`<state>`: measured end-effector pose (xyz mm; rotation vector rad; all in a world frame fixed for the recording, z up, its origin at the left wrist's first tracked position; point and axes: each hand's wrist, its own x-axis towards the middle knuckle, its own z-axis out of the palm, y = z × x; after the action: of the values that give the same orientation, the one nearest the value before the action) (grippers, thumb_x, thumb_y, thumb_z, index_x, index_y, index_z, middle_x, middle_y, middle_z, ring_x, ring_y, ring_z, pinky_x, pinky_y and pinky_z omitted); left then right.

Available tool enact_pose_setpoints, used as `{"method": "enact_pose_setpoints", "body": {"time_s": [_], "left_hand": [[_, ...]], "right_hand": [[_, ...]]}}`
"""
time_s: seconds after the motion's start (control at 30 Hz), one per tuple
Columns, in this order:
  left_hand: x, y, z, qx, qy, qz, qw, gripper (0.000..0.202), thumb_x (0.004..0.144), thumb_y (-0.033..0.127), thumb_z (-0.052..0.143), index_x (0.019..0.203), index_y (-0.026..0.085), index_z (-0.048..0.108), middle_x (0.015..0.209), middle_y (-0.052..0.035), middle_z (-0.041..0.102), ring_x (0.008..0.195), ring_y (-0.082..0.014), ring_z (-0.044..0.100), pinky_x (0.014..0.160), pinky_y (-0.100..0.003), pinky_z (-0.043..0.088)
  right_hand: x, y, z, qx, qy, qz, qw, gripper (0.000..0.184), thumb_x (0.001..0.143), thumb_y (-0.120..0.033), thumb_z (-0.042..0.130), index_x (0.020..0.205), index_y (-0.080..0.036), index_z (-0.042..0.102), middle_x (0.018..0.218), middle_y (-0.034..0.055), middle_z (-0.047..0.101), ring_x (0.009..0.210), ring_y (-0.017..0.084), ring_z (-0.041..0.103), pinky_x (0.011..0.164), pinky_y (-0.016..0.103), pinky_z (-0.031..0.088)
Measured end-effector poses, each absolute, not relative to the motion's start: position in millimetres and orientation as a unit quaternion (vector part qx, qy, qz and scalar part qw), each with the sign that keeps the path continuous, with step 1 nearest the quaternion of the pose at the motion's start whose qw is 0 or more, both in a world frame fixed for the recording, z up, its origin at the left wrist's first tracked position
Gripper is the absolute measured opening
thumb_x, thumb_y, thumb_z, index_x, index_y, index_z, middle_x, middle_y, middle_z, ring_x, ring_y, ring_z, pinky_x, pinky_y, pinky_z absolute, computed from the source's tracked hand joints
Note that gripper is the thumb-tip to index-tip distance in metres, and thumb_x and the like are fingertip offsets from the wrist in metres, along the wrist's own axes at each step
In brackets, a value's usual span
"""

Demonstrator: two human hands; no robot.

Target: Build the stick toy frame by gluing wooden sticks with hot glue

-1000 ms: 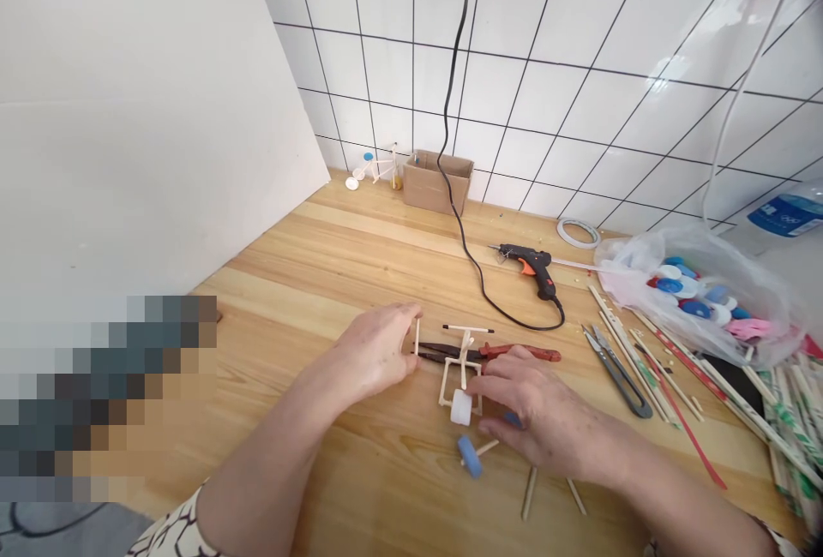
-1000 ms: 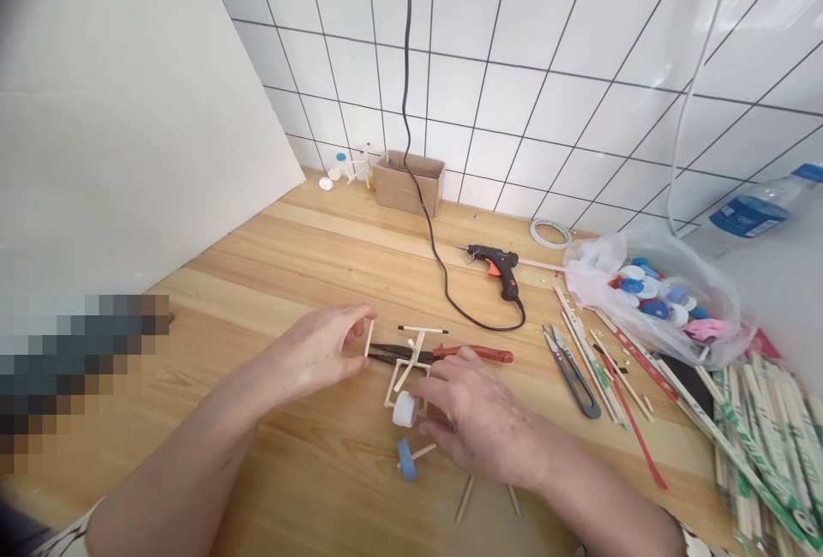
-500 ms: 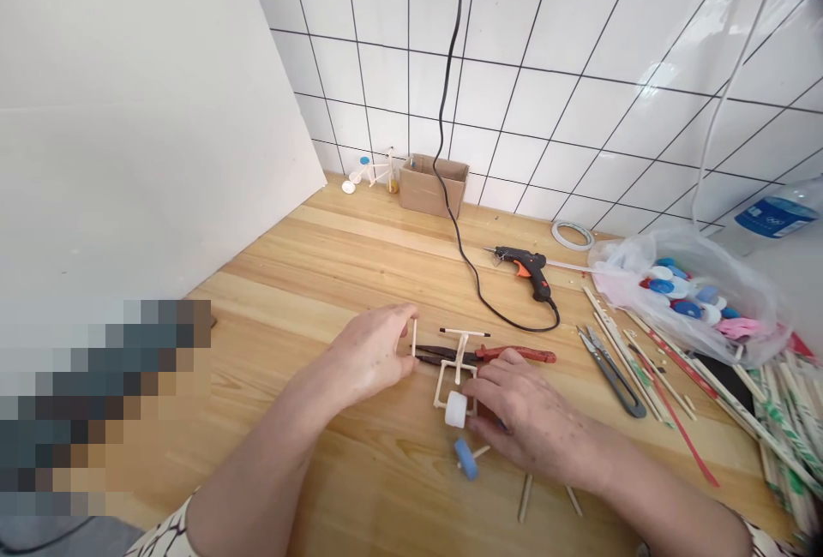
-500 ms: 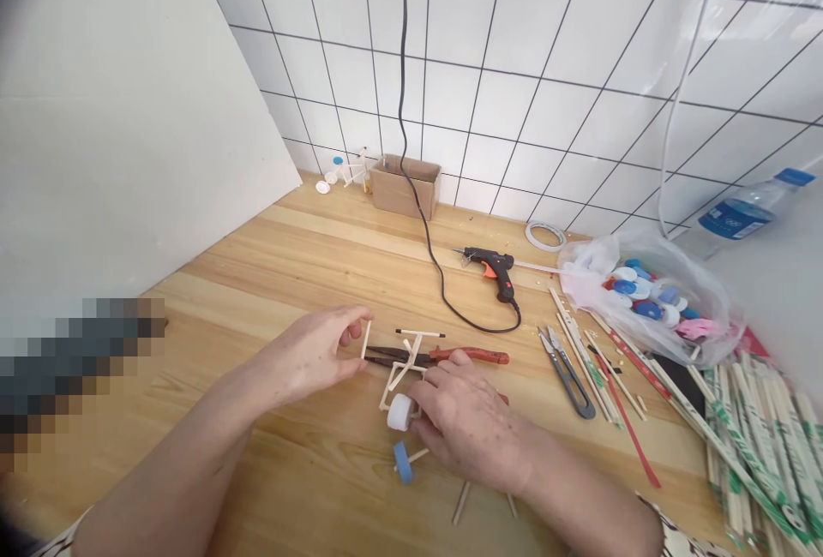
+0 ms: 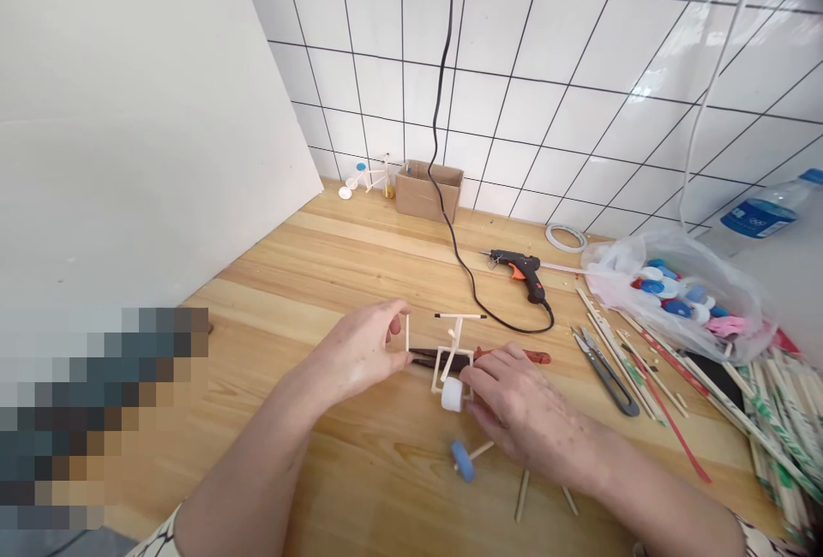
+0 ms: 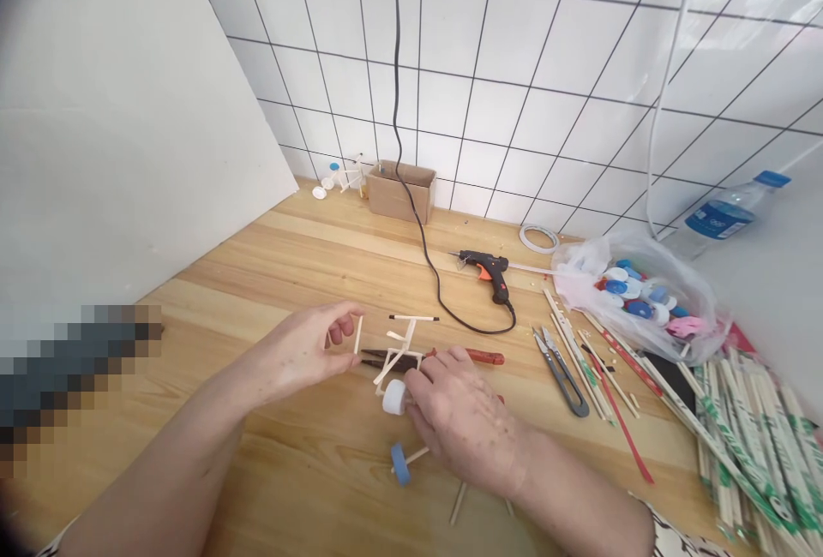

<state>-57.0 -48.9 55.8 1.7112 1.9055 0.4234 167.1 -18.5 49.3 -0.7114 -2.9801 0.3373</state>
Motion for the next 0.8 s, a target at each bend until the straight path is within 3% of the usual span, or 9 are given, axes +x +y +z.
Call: {"method": "enact_pose_setpoints", "body": {"time_s": [0.67,0.8], "left_hand": [[-76,-47,52,0.580,0.710,0.249,0.313,0.048,0.061,0.037,0.066,0.105,0.020,0.057,0.084,-0.0014,0.061,0.075,-0.0203,0.060,0.067,-0.031,0.048],[-81,-47,50,0.571,0.700,0.279,0.326,0.044,0.061,0.037,0.067,0.101,0.021,0.057,0.084,-0.0007,0.060,0.073,-0.0189,0.060,0.066,-0.030,0.048]], "right_hand": [[161,-13,60,-0.202,-0.973,0.084,0.069,0.016,0.085,-0.006,0.043,0.076,-0.017,0.051,0.079,0.0047,0.055,0.068,0.016,0.049,0.062,0.028,0.040],[161,-9,62,-0.200,-0.970,0.105,0.095,0.015,0.087,-0.007,0.042,0.082,-0.017,0.053,0.082,0.0057,0.057,0.075,0.018,0.052,0.068,0.030,0.044]]}}
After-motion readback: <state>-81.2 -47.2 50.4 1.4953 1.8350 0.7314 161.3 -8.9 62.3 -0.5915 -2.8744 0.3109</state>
